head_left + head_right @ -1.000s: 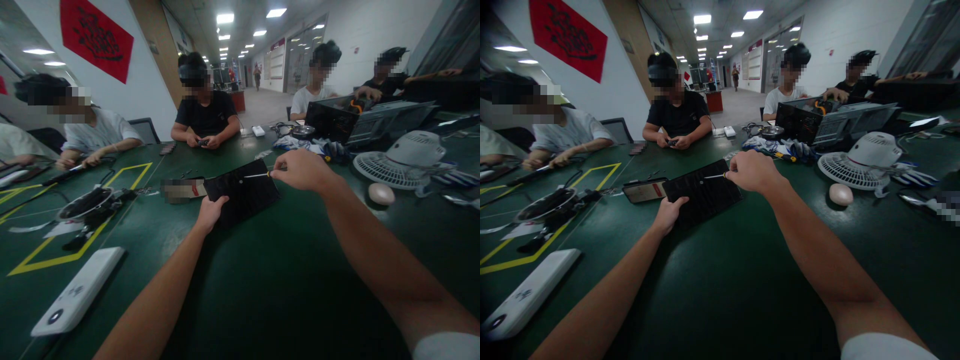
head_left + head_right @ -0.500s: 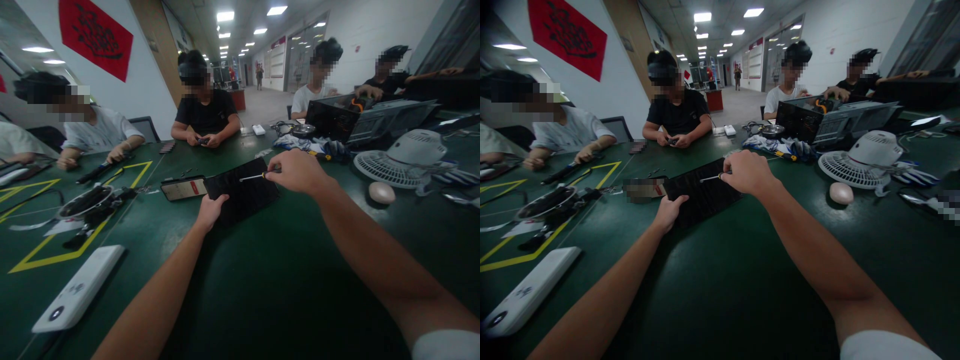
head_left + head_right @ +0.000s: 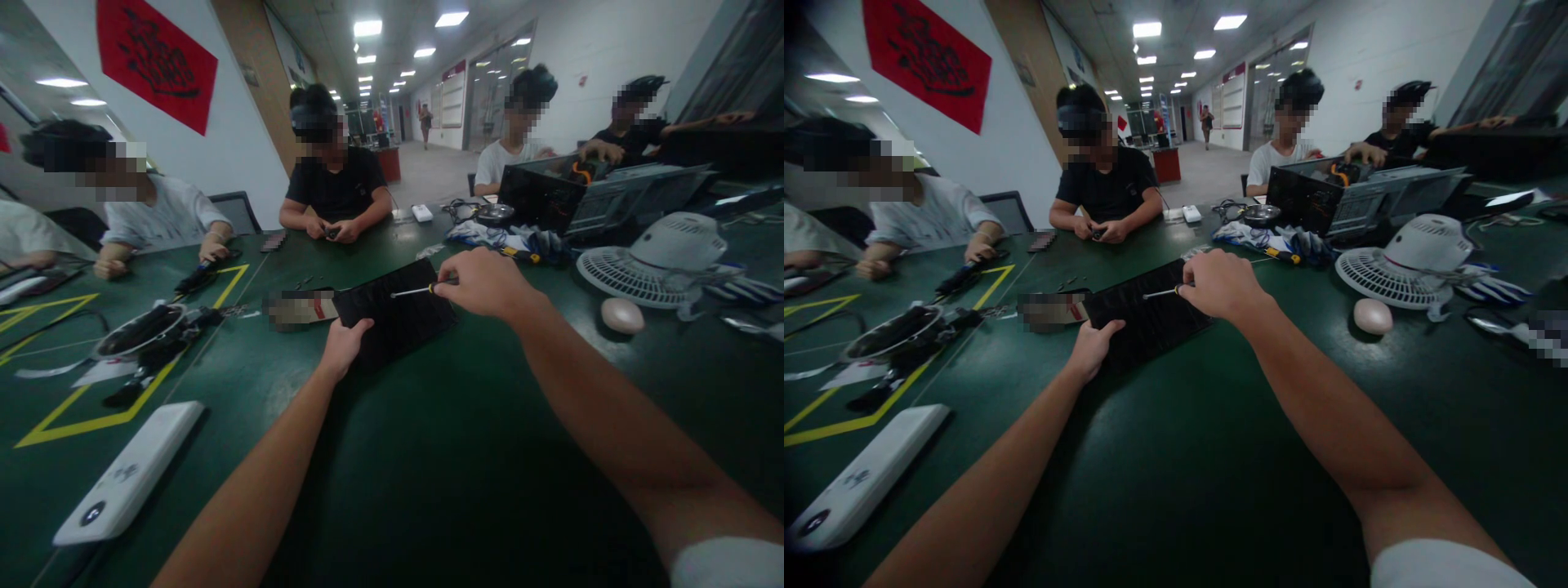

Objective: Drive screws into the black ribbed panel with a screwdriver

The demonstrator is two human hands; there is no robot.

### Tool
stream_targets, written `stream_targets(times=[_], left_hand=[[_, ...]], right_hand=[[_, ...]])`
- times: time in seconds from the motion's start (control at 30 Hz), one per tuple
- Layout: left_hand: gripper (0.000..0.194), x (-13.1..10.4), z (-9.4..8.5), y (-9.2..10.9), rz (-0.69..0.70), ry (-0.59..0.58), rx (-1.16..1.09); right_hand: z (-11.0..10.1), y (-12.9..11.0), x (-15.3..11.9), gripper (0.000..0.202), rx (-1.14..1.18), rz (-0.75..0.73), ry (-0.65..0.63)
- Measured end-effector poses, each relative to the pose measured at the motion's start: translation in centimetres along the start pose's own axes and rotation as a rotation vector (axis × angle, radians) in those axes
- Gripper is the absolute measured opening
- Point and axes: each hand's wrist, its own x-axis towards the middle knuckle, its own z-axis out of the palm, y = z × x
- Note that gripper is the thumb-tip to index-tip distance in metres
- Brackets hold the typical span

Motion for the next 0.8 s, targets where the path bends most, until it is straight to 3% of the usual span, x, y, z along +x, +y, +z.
stream_targets(times=[0.5,0.8], left_hand=[[0.044,0.0,-0.1,-0.1,0.013,-0.01,-0.004],[0.043,-0.2,0.0,0.1,0.018,-0.011,-0.015]], right_hand=[[0.0,-0.7,0.0,0.046,-0.049,0.031,-0.195],[0.0,1.0,0.0,0.033,-0.038,-0.023,-0.064]])
